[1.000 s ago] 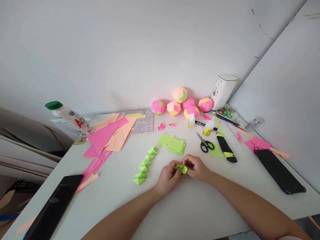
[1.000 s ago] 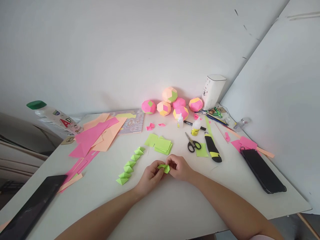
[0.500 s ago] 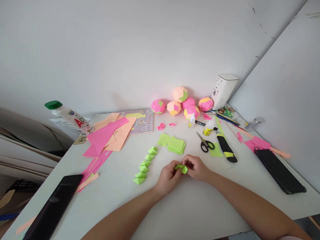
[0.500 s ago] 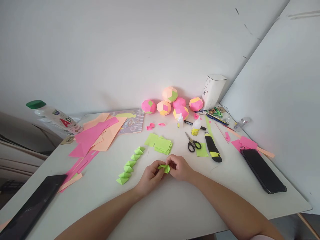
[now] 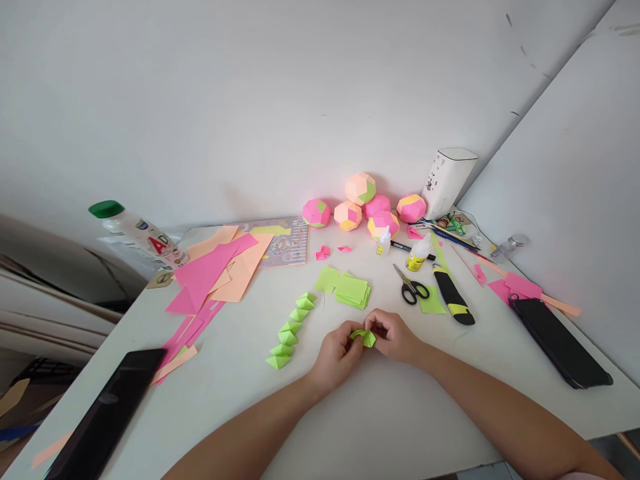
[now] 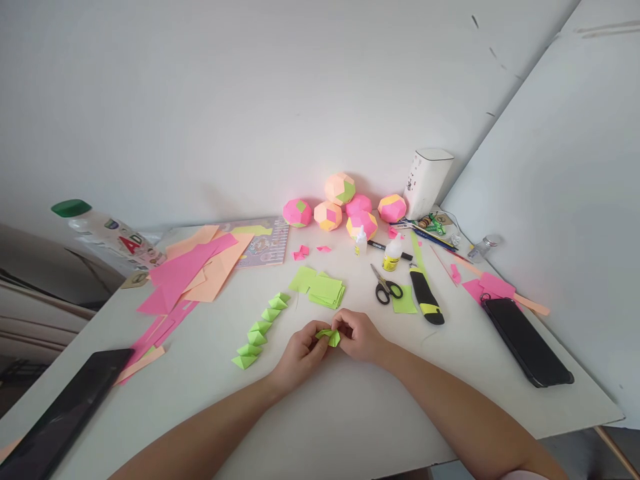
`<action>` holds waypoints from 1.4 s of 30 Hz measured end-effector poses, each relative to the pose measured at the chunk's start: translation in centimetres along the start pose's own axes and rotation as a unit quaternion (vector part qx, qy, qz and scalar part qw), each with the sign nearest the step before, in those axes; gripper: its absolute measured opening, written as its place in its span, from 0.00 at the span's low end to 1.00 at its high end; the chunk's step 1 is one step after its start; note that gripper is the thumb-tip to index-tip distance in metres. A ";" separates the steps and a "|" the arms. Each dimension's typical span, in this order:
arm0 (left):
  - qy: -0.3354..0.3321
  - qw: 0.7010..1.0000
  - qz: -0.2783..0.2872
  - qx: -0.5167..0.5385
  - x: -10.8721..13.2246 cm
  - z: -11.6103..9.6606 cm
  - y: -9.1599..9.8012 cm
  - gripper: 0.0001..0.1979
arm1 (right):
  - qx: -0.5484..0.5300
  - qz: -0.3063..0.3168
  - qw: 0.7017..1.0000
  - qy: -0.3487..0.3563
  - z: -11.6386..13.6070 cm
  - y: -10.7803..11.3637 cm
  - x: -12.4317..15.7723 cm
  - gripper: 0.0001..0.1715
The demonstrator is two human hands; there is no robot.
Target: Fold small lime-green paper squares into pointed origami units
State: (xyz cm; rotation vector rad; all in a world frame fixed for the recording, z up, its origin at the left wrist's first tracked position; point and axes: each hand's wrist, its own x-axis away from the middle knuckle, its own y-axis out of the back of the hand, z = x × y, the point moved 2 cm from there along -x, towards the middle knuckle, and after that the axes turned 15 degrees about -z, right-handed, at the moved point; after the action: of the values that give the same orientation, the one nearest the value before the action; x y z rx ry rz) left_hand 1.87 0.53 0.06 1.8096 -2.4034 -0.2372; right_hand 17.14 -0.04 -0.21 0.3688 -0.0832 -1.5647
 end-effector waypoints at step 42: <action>0.108 0.980 -0.038 0.164 -0.4 0.0 0.1 0.17 | -0.023 0.002 1.000 0.021 0.0 0.1 0.2 0.06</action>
State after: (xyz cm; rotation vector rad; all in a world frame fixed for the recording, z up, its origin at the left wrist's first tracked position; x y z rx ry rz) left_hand 1.90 0.95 0.07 1.9404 -2.3273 0.3540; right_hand 17.20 -0.22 -0.23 0.3655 -0.0161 -1.5511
